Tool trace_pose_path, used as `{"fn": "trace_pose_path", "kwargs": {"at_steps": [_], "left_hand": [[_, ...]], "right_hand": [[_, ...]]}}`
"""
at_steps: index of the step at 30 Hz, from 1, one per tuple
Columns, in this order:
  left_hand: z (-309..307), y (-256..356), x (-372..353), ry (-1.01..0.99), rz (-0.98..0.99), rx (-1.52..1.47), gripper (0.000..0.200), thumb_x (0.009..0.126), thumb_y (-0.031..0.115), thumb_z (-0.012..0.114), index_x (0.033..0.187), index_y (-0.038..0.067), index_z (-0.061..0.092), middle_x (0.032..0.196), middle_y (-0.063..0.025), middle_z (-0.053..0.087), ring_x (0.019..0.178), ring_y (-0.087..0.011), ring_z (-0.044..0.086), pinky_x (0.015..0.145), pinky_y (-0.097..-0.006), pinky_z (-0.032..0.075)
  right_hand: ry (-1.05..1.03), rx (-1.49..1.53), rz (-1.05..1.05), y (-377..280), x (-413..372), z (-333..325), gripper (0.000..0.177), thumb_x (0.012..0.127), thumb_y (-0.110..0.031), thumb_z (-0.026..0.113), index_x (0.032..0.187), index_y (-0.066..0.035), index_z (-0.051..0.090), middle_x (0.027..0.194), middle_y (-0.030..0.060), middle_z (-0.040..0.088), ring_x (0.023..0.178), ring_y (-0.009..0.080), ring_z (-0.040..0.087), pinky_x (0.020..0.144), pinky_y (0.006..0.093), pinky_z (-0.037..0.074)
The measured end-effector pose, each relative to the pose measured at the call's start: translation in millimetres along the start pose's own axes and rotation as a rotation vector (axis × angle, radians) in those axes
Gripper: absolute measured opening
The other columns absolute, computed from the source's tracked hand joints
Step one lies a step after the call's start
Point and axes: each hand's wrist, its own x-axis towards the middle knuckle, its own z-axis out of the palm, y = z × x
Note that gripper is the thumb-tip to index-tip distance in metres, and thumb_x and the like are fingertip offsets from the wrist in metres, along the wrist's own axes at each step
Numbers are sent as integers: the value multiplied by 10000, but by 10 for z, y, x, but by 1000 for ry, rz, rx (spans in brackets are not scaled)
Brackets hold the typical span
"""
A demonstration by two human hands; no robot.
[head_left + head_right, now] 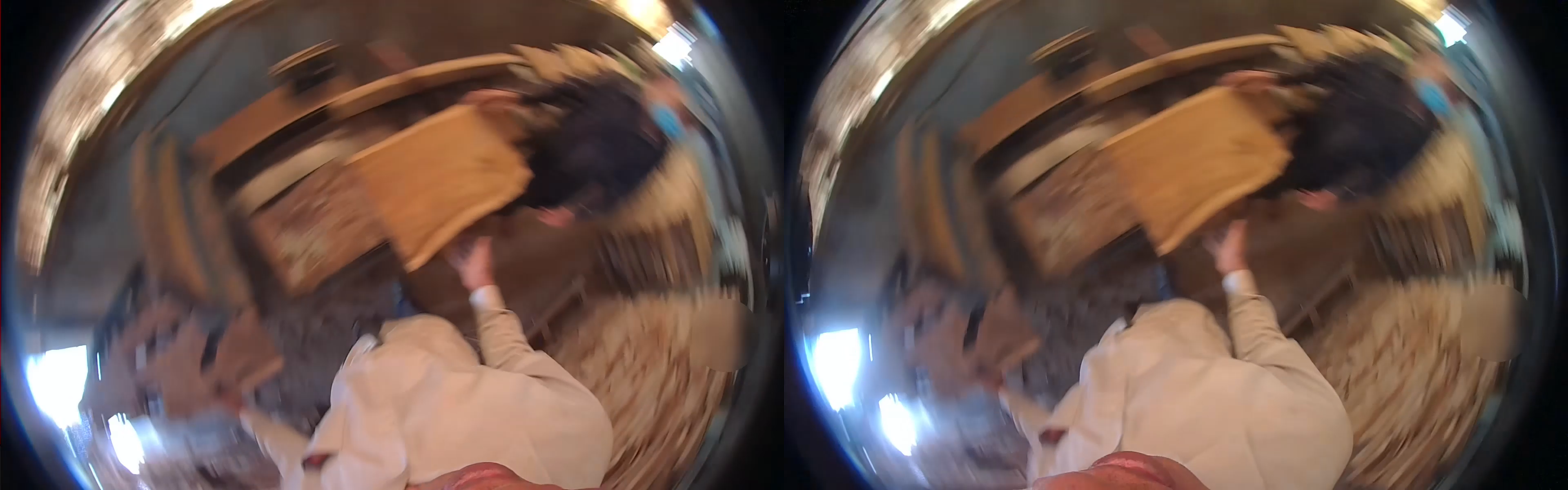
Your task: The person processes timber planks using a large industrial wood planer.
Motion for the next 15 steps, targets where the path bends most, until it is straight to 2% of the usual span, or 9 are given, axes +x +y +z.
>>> {"fn": "trace_pose_path", "kwargs": {"at_steps": [1,2,3,4,6,8,11,14,15], "left_hand": [[269,244,92,-15,-159,-245,768,945,348,668,1556,-21,382,1532,-183,493,1328,-357,551,1110,-452,454],[596,449,167,-36,-244,-359,761,944,339,666,1554,-19,384,1526,-182,498,1323,-355,554,1106,-451,457],[906,624,192,-81,-267,-388,754,943,331,664,1552,-17,387,1520,-180,503,1319,-353,557,1102,-449,459],[1173,773,181,-122,-276,-390,748,942,323,662,1550,-16,389,1514,-179,508,1315,-351,560,1098,-448,462],[1493,1000,162,-179,-260,-368,734,940,307,658,1546,-13,393,1501,-176,518,1307,-347,565,1091,-444,467],[1620,1136,150,-220,-248,-343,721,938,290,654,1542,-9,398,1489,-173,527,1299,-343,571,1083,-441,473],[1762,1257,140,-262,-235,-322,703,935,266,648,1536,-4,404,1471,-168,542,1286,-336,580,1072,-436,481],[1845,1384,113,-304,-210,-316,685,932,241,642,1530,0,411,1453,-163,557,1274,-330,588,1060,-431,489],[1847,1391,119,-315,-206,-314,680,930,233,640,1528,2,413,1447,-162,562,1270,-328,591,1057,-430,492]], "right_hand": [[24,-40,58,195,-29,-102,879,1032,-682,408,1525,41,335,1525,272,417,1382,430,477,1123,600,440],[-12,-45,91,310,-150,-123,831,1044,-647,423,1500,46,374,1451,275,501,1254,439,589,1058,591,504],[40,-57,136,377,-286,-90,768,1050,-605,458,1460,44,411,1382,253,557,1155,418,648,999,577,547],[108,-93,203,490,-362,-103,668,1050,-556,509,1393,17,492,1289,210,624,1093,353,684,951,521,573],[14,-229,344,738,-393,-185,547,1042,-503,562,1295,-18,583,1185,155,677,1023,284,711,899,450,586],[-6,-378,377,870,-603,-240,503,1028,-478,602,1242,-25,636,1101,128,712,946,256,729,864,410,591],[47,-479,389,1049,-867,-437,510,1012,-460,633,1221,6,647,1134,152,716,900,272,734,803,413,603],[160,-602,334,1363,-933,-1014,528,991,-457,659,1202,28,657,1109,175,738,880,251,739,723,390,595],[208,-717,326,1323,-1013,-1177,491,984,-438,664,1165,18,678,1035,165,748,839,239,737,688,382,583]]}}
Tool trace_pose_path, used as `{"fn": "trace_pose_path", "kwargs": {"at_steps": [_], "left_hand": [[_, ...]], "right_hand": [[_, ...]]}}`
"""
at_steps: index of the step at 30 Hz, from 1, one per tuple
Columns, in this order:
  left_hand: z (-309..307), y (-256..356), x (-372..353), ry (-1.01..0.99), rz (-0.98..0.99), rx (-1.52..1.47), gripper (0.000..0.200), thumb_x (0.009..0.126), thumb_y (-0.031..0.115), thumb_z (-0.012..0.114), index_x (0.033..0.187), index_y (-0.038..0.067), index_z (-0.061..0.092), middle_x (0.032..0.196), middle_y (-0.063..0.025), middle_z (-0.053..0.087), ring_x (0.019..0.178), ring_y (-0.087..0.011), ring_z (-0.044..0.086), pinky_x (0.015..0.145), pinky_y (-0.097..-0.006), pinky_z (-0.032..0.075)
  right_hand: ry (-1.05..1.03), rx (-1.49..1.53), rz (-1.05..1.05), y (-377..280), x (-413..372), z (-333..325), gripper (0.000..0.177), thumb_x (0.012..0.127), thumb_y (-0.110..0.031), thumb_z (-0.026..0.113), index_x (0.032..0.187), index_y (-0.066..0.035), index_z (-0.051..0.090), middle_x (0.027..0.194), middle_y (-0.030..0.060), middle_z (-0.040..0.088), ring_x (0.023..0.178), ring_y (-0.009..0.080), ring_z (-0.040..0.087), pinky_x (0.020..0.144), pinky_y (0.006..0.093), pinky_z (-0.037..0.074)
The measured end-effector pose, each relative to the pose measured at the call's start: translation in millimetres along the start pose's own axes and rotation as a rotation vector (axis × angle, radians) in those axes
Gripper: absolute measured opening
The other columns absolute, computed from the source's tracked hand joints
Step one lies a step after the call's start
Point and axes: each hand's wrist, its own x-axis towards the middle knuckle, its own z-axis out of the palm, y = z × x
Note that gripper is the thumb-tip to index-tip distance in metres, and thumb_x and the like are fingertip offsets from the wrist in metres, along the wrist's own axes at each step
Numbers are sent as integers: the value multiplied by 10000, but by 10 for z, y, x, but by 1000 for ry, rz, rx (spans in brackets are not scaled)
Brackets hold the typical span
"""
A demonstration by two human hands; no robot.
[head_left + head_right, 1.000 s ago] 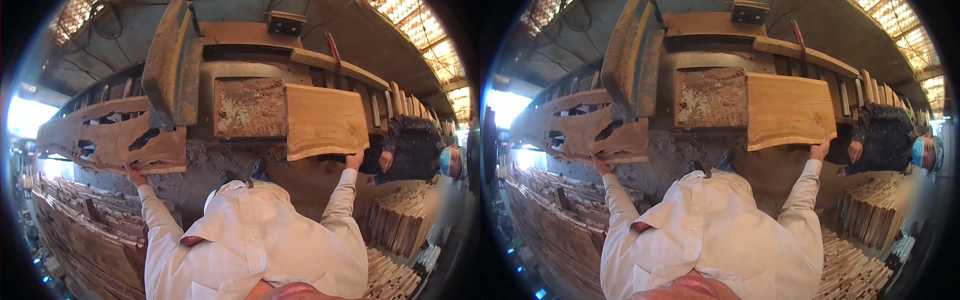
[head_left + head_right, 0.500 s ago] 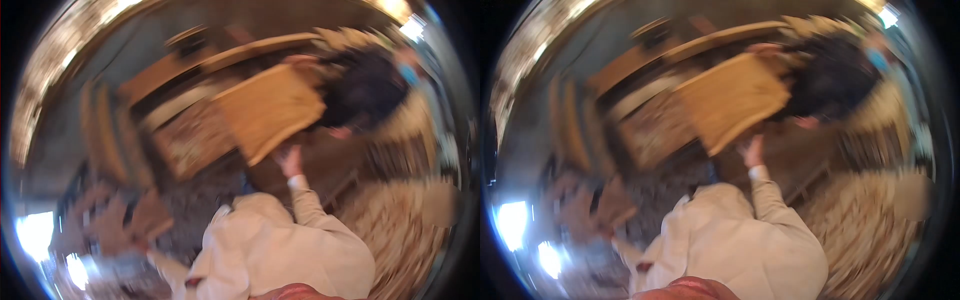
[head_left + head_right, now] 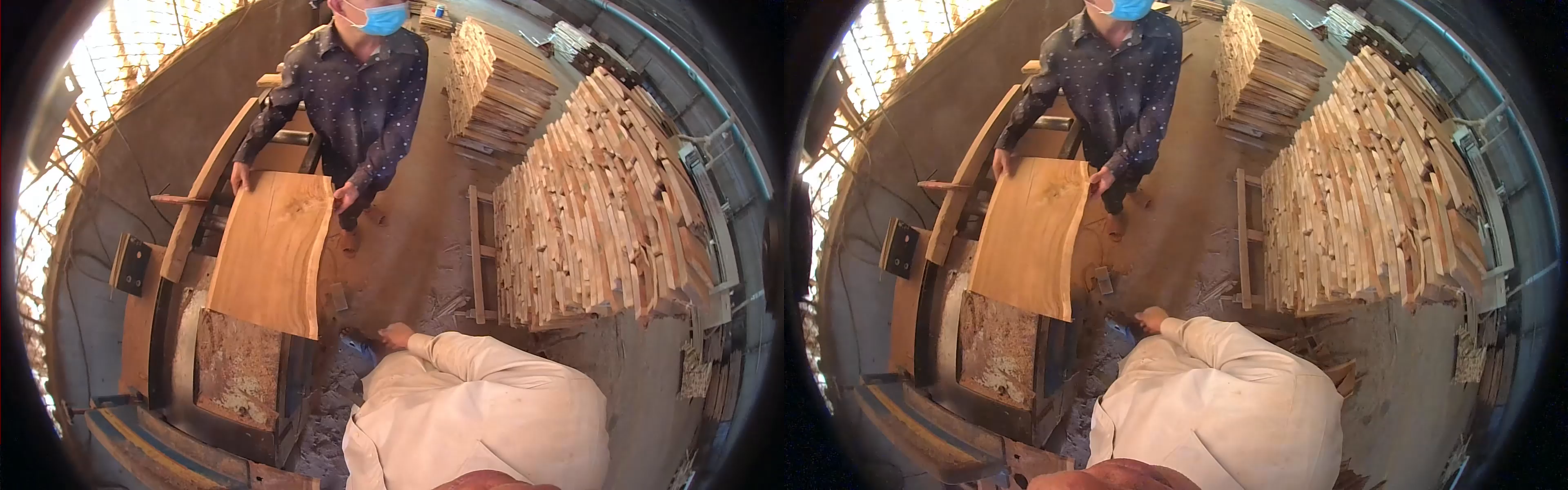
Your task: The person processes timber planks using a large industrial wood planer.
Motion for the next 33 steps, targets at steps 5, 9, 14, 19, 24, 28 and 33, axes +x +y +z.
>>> {"fn": "trace_pose_path", "kwargs": {"at_steps": [5,9,14,19,24,28,33], "left_hand": [[-985,-185,5,81,38,52,654,925,192,629,1519,10,424,1417,-154,587,1249,-317,605,1038,-422,505],[-2379,-921,-517,192,335,758,635,921,160,621,1511,17,433,1393,-148,607,1233,-309,617,1023,-415,516],[-2506,-943,-1105,380,-23,-11,601,931,139,622,1498,27,454,1287,-133,664,1139,-289,662,939,-402,548],[-2392,-1127,-964,654,34,-373,622,941,467,734,1328,-8,625,1049,-95,714,927,-213,683,800,-363,542],[-2244,-743,-1020,713,-161,-634,649,932,520,747,1265,-29,655,1078,-69,698,905,-185,639,804,-359,518],[-2201,-606,-1081,742,-101,-622,600,958,485,729,1269,-22,653,1102,-59,695,945,-174,633,835,-348,510],[-2172,-614,-1095,730,-23,-635,566,960,461,732,1266,-8,657,1111,-55,696,961,-170,640,827,-347,512]], "right_hand": [[328,-182,27,1368,439,-562,346,921,-388,701,845,-50,711,741,117,702,630,267,670,572,455,501],[150,-1201,-612,1174,-25,-852,369,928,-404,631,1059,-73,729,938,189,752,848,435,702,766,539,541],[-193,-1264,-695,1074,431,-740,423,940,-309,617,1266,-45,672,904,242,709,823,425,682,752,551,531],[-138,-1134,-382,366,566,-168,497,971,-457,621,1162,-10,726,969,257,738,890,391,694,777,467,536],[-409,-1052,-620,-24,643,76,509,974,-488,638,1043,4,750,949,212,749,871,338,706,805,425,541],[-629,-954,-480,-558,231,859,455,1000,-421,666,1108,16,731,996,122,765,939,217,710,833,364,545],[-1099,-740,-286,-1072,-734,2182,543,1042,-445,615,1300,33,630,1303,164,672,1223,252,645,1075,403,496]]}}
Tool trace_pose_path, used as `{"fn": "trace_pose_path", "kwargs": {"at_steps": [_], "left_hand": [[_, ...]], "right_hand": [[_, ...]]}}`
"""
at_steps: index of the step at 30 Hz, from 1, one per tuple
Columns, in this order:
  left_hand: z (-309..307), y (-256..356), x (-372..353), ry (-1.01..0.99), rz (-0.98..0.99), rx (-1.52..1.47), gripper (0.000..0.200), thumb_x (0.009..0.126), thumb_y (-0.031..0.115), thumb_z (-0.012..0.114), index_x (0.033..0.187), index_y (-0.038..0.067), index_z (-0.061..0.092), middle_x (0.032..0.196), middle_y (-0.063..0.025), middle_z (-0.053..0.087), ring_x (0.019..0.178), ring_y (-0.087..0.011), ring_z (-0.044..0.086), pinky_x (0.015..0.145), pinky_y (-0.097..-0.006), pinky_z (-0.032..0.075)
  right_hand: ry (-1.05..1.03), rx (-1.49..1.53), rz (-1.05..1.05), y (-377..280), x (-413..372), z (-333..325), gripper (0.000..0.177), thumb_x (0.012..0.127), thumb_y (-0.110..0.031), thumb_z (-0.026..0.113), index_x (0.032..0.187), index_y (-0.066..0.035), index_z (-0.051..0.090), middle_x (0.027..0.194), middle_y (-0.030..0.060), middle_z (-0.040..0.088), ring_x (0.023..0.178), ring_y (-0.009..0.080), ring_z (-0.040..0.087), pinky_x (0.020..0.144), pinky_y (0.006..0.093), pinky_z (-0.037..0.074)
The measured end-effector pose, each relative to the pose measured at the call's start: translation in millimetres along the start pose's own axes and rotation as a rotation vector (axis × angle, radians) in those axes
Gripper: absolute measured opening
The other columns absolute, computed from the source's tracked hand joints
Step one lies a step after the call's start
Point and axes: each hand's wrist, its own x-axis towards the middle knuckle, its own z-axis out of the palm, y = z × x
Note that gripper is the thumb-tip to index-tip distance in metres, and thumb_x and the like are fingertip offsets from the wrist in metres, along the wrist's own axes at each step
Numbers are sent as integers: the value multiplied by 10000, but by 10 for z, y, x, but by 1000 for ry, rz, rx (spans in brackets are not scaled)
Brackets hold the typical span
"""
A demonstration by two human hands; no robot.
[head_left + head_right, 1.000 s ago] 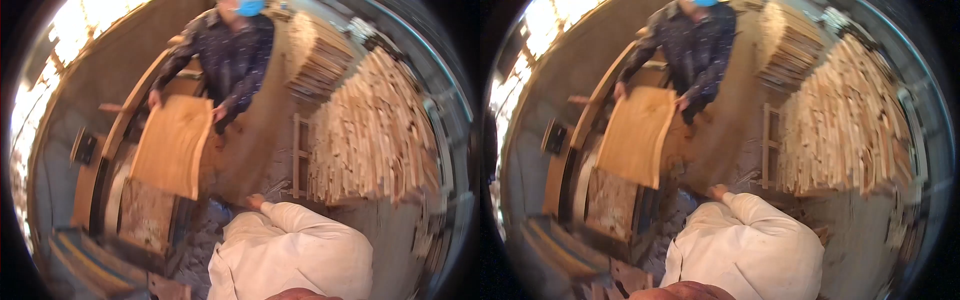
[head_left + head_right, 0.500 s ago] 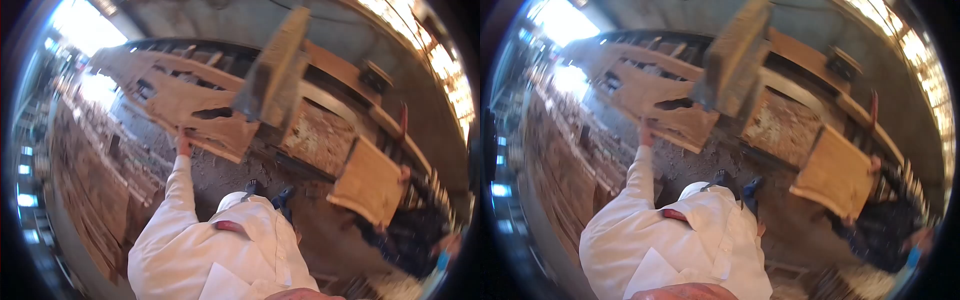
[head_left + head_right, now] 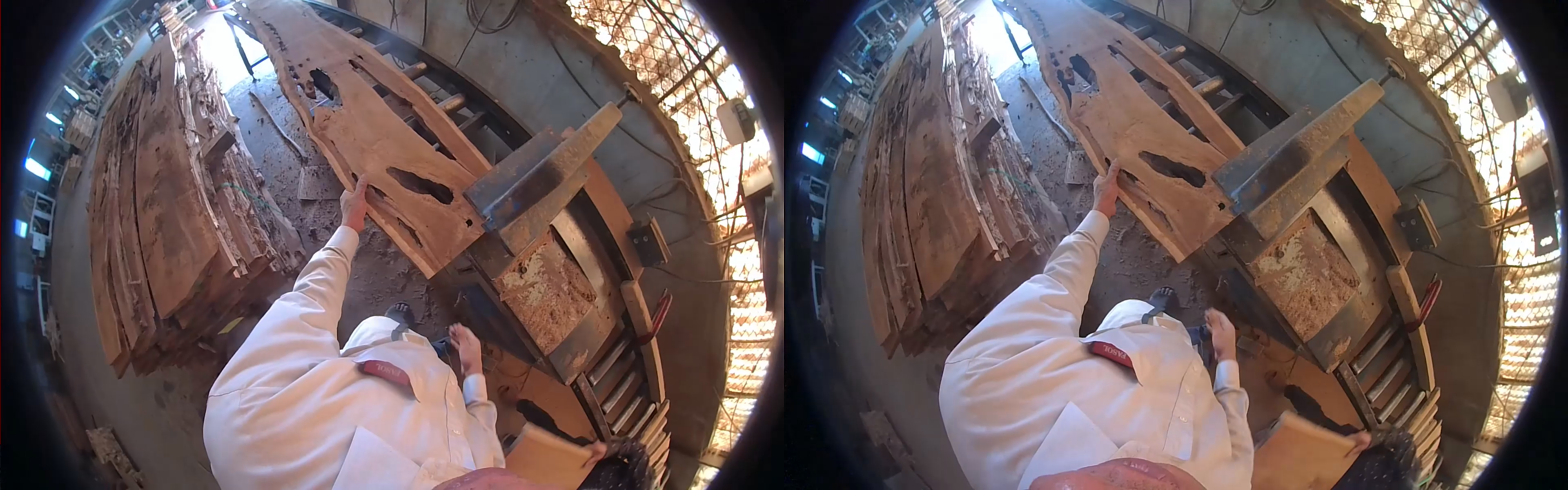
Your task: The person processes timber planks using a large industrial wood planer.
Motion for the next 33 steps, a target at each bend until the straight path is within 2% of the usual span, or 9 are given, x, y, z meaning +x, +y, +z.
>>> {"fn": "trace_pose_path", "kwargs": {"at_steps": [5,9,11,12,15,18,20,30,33], "left_hand": [[-8,46,-11,43,-24,79,530,969,451,719,1238,-4,676,1069,-58,722,902,-159,664,762,-332,518],[16,22,12,67,-27,92,532,940,470,729,1128,-27,701,922,-68,719,780,-184,657,664,-353,511],[-119,-432,232,108,281,414,569,931,494,721,1109,-46,695,899,-120,721,790,-231,680,685,-394,523],[-101,-331,215,127,51,329,610,919,526,716,1105,-54,688,945,-176,733,856,-275,707,741,-414,541],[-42,-280,208,173,31,212,610,902,519,743,1128,-45,689,1078,-207,742,976,-284,729,832,-405,554],[-28,-56,50,162,35,137,537,929,476,742,1150,-12,710,958,-81,748,831,-172,701,723,-347,546],[-27,-80,59,154,20,151,544,929,468,740,1180,-13,701,989,-94,755,852,-180,715,737,-347,552],[-79,-63,63,188,-6,291,557,922,491,733,1124,-27,721,986,-139,754,886,-233,733,758,-359,549],[-173,-172,149,178,-25,289,728,867,628,720,1068,-72,712,976,-220,748,936,-333,735,802,-429,547]], "right_hand": [[-273,222,17,-1011,508,802,668,1040,-478,599,1462,21,464,1406,214,597,1288,336,608,1091,449,495],[-396,634,165,-1335,707,1330,607,1024,-433,636,1453,-30,488,1380,216,610,1269,356,616,1081,462,517],[-351,822,177,-1494,636,1561,560,1016,-383,660,1440,-51,509,1359,218,624,1264,354,619,1074,472,526],[-334,915,191,-1529,621,1672,538,1012,-358,673,1434,-61,520,1349,220,631,1261,352,621,1070,477,531],[-204,846,224,-1529,702,1765,469,986,-298,716,1375,-75,577,1293,231,664,1234,356,645,1039,472,563],[-140,810,265,-1569,725,1735,474,985,-290,719,1375,-66,569,1279,225,666,1218,364,655,1027,460,577],[-168,800,244,-1483,815,1701,506,1003,-296,698,1419,-64,528,1291,190,654,1213,369,654,1022,460,582],[-191,811,176,-1489,717,1723,454,994,-258,710,1367,-40,572,1280,211,667,1190,366,671,1020,443,593],[-230,880,197,-1356,791,1714,417,968,-212,739,1321,-35,607,1279,241,669,1205,385,660,1038,457,583]]}}
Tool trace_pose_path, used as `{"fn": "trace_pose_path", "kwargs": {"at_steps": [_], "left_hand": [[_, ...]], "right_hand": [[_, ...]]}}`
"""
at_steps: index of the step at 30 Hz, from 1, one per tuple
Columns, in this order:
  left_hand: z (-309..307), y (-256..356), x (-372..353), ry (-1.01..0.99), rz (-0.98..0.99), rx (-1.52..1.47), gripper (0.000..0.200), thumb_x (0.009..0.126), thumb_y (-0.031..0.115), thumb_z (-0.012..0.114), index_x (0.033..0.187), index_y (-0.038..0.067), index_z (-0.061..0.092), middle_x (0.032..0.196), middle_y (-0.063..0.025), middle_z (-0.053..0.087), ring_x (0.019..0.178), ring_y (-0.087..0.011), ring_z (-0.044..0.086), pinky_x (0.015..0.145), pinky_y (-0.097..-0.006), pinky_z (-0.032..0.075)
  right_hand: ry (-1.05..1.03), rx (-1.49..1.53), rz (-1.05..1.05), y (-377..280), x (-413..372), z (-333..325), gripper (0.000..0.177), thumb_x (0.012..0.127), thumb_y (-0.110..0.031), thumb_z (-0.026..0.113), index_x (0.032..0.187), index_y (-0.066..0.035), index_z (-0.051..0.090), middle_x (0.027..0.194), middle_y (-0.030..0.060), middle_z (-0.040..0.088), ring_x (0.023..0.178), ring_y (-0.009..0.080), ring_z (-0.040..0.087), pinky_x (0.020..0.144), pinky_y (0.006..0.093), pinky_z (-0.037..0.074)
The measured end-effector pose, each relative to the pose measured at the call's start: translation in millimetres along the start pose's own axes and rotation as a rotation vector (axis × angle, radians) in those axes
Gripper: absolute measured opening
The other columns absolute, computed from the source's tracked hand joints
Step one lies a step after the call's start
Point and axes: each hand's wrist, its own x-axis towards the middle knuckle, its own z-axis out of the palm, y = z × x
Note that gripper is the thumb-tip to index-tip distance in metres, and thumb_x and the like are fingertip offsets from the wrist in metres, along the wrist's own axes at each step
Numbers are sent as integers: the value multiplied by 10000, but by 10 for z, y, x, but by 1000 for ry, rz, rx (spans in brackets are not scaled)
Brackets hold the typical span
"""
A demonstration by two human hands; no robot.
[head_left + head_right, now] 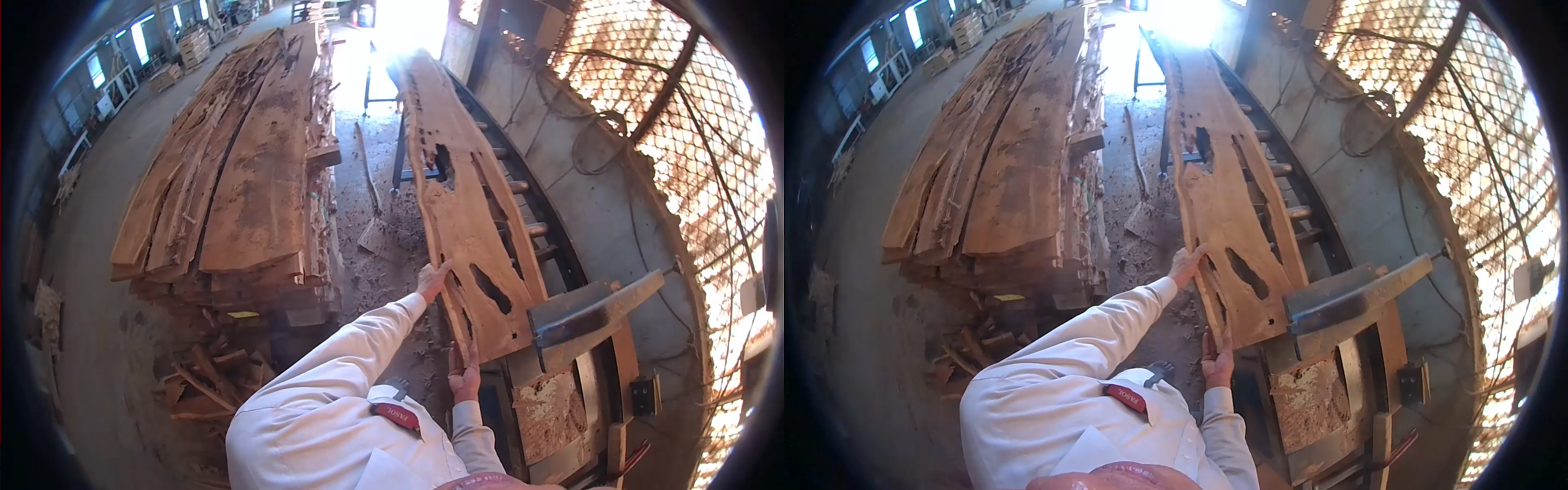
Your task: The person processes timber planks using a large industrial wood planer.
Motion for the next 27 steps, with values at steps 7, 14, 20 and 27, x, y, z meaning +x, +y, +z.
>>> {"fn": "trace_pose_path", "kwargs": {"at_steps": [7,14,20,27], "left_hand": [[-271,71,-411,-146,-34,-207,530,944,470,739,1088,-40,733,921,-78,741,770,-184,695,680,-336,537],[-66,-80,-1253,-280,-108,-242,528,994,409,703,1311,-8,644,1186,-62,722,1026,-166,680,899,-329,529],[336,149,-2311,-397,-156,-254,448,1021,357,674,1277,-10,660,1169,-57,720,1058,-161,665,923,-320,516],[768,5,-3337,-697,-301,-290,396,1018,271,674,1305,3,621,1238,-69,677,1066,-193,678,897,-367,596]], "right_hand": [[23,72,18,173,-394,-125,389,961,-116,735,1307,2,604,1275,206,674,1174,405,666,1040,484,583],[92,11,-53,-171,-925,-693,369,953,-122,744,1277,6,624,1249,189,686,1135,382,686,1028,485,587],[181,-72,-216,-752,-1582,-1354,383,939,-214,760,1250,-20,647,1227,160,700,1115,357,696,997,463,602],[300,-87,-382,-1365,-2339,-2044,392,943,-303,758,1237,-59,669,1189,125,724,1013,347,732,902,433,636]]}}
